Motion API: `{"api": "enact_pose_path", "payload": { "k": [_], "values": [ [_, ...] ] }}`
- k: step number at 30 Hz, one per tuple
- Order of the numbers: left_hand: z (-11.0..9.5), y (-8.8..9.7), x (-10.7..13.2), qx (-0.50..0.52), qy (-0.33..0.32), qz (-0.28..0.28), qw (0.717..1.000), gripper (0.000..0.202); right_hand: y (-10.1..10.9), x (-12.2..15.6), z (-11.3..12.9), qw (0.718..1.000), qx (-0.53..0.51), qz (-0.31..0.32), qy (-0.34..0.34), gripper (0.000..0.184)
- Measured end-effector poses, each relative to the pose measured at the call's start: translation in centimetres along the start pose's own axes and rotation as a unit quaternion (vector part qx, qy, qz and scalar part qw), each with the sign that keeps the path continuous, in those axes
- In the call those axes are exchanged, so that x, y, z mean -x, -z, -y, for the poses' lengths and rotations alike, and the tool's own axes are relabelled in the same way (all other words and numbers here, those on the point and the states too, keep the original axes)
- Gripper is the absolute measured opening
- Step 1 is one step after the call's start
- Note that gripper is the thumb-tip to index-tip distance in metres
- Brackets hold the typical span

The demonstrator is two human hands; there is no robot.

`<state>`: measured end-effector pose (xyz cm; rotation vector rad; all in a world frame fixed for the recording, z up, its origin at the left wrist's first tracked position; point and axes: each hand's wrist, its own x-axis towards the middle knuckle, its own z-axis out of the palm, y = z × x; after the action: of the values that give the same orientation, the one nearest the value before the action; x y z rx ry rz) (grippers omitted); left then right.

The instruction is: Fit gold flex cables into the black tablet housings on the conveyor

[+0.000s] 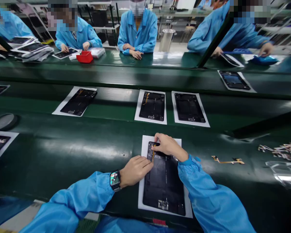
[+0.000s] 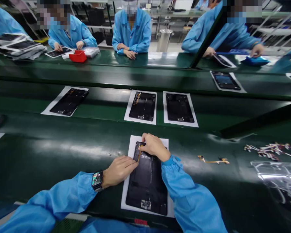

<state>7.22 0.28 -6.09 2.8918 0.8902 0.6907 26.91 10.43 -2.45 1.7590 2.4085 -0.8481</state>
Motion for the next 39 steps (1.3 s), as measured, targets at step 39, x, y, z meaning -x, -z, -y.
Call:
{"api": "enact_pose_path", "payload": {
  "k": [39],
  "values": [
    [-0.6,0.2,-0.4,-0.013,-0.024,0.048,0.998,0.022,-0.7,0.8,-1.6,0.996,-0.011,-0.066,0.053,0.026]
  ]
}}
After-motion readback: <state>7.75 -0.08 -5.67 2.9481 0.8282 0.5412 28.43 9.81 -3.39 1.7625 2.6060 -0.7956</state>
